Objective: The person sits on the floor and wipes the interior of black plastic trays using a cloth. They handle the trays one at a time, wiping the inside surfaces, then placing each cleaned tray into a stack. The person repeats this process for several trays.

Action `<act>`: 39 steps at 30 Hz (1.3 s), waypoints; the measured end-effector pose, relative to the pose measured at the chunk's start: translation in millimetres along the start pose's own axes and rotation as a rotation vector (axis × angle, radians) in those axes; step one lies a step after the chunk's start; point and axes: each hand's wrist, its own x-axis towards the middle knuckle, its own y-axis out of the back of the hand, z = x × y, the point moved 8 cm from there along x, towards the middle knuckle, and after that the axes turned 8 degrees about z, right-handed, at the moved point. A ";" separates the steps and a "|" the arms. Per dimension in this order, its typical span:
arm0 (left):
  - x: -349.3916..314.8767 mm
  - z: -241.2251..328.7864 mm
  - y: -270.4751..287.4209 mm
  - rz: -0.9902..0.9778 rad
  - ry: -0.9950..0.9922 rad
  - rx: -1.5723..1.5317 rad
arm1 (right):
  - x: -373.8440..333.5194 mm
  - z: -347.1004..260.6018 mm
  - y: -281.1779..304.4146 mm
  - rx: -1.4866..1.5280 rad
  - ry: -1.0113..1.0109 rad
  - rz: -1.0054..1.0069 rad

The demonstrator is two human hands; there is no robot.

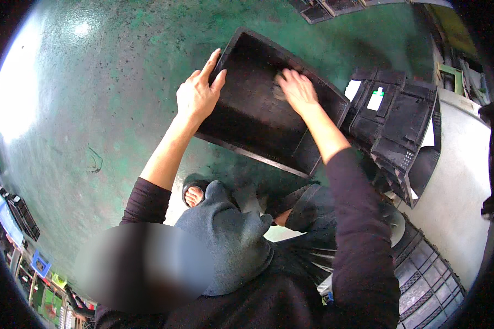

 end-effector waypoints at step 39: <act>-4.1 6.7 -11.1 -0.028 0.168 -0.141 | 8.5 62.4 9.1 -0.116 -0.134 -0.044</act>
